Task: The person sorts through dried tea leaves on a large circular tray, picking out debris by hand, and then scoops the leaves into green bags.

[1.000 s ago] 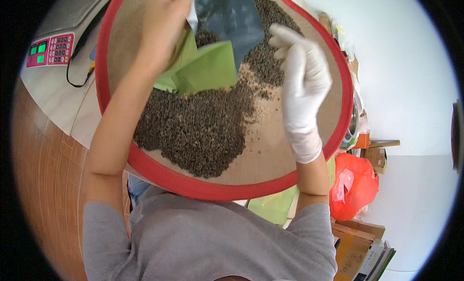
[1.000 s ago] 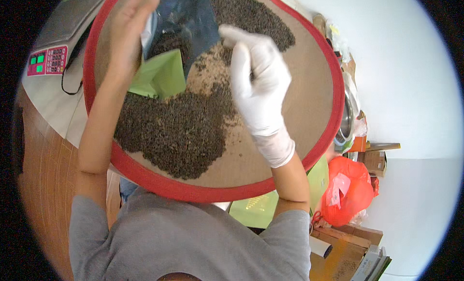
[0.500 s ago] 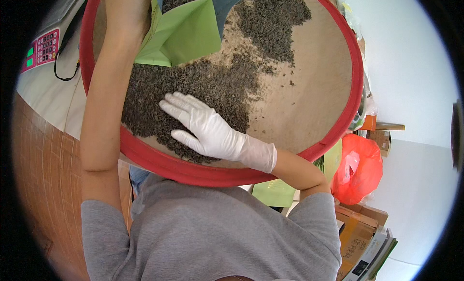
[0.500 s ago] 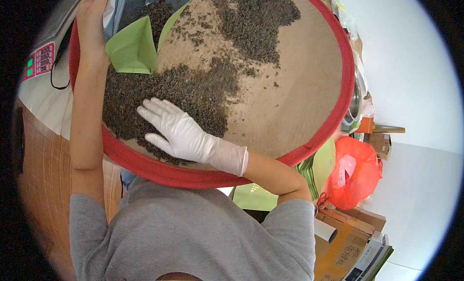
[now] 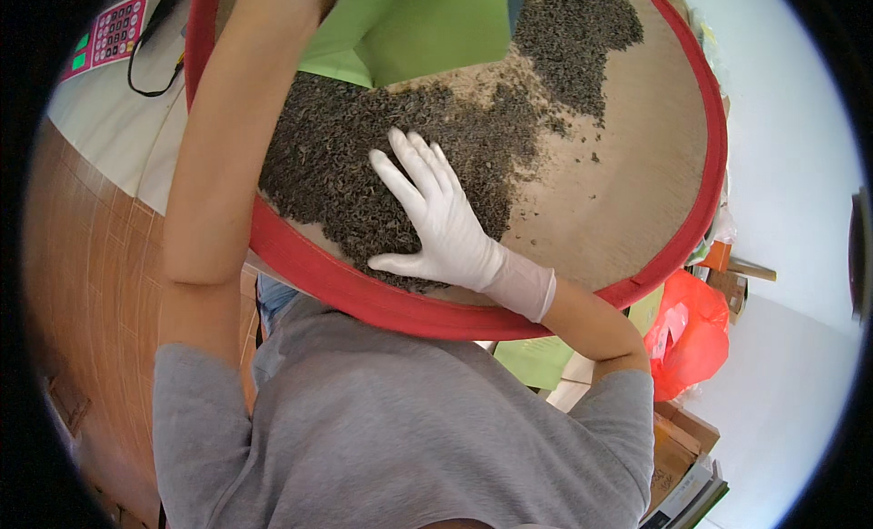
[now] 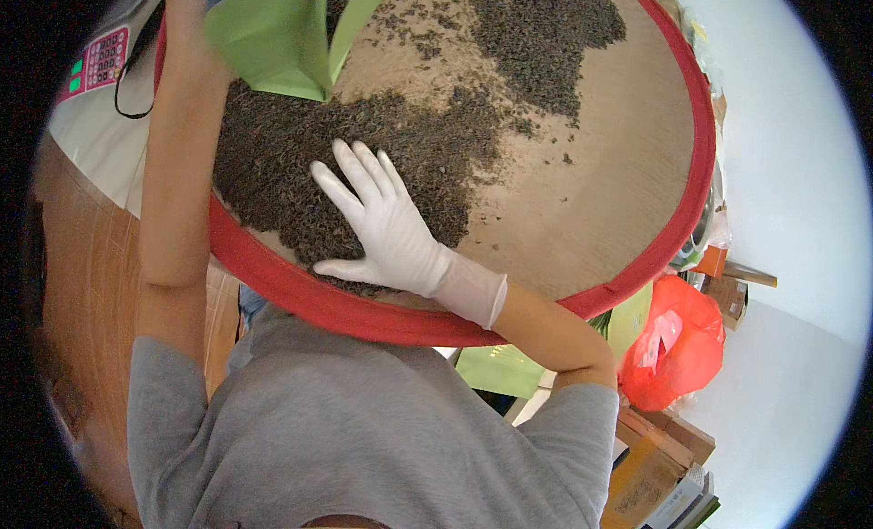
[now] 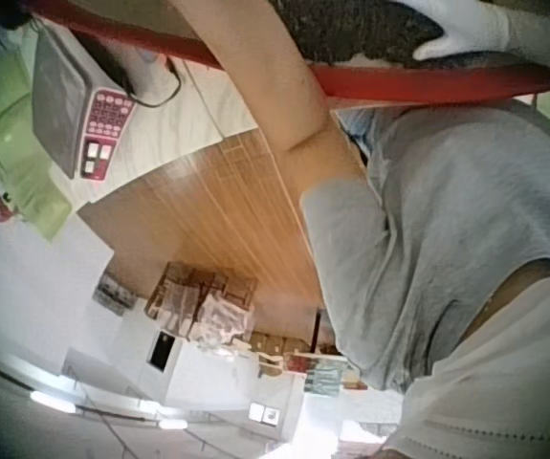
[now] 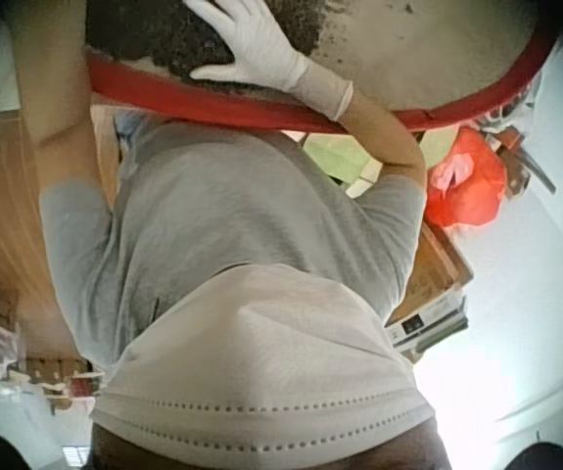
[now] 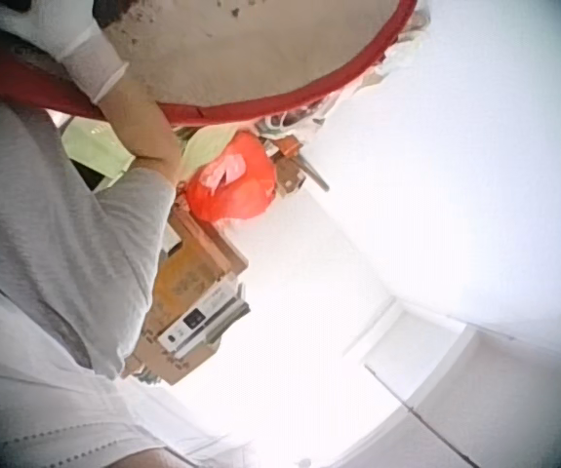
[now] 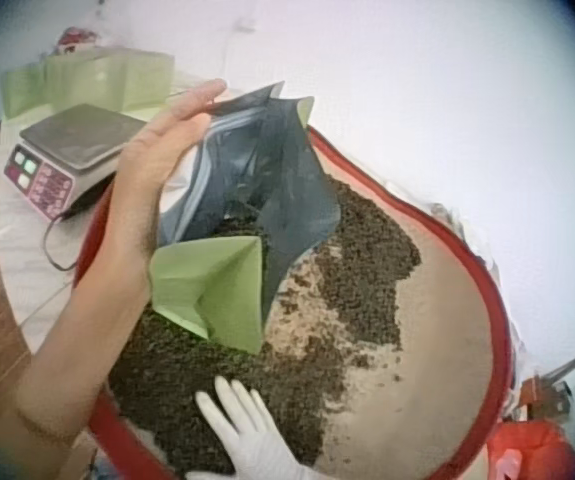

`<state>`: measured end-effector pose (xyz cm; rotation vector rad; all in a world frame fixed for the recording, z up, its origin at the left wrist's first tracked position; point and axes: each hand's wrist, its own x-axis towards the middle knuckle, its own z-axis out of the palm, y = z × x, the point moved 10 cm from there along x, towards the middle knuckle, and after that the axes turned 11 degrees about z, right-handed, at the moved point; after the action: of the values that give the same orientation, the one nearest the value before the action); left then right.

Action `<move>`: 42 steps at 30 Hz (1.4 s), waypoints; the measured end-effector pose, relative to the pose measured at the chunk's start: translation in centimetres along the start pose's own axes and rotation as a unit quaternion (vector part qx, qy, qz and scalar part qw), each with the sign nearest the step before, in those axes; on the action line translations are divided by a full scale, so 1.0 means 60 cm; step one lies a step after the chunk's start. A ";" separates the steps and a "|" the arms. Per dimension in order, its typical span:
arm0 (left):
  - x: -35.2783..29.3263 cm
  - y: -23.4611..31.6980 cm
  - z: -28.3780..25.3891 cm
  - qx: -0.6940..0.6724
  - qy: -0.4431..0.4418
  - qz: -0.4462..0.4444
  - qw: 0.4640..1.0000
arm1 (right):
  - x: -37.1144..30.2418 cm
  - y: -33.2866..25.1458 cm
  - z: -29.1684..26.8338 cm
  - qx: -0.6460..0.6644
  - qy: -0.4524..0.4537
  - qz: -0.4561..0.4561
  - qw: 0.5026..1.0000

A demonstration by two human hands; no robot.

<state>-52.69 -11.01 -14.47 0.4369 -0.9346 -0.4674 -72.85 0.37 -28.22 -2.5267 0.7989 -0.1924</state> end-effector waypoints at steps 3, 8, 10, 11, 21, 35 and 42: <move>0.003 -0.006 -0.003 0.029 0.000 0.014 0.999 | 0.042 -0.035 0.000 -0.033 0.006 -0.032 0.999; -0.003 -0.005 0.003 -0.032 -0.012 0.004 0.999 | 0.042 -0.049 0.024 -0.083 -0.017 -0.048 0.995; -0.001 -0.006 0.000 -0.006 0.005 0.002 1.000 | 0.033 -0.042 0.029 -0.093 -0.027 -0.033 0.995; -0.001 -0.005 0.001 -0.006 0.006 0.003 1.000 | 0.028 -0.036 0.034 -0.101 -0.032 -0.028 0.994; -0.014 0.004 0.028 -0.025 -0.024 0.002 0.999 | 0.034 0.088 -0.078 0.335 0.029 0.181 0.924; -0.042 -0.054 0.117 0.049 -0.096 -0.165 0.980 | 0.101 0.068 -0.416 0.576 0.262 0.108 0.767; -0.030 -0.069 0.138 0.092 -0.115 -0.135 0.980 | 0.126 0.049 -0.400 0.263 0.240 0.083 0.931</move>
<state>-61.35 -14.64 -13.57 0.6934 -1.1541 -0.6913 -74.62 -15.67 -8.73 -1.9081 0.9786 -0.8682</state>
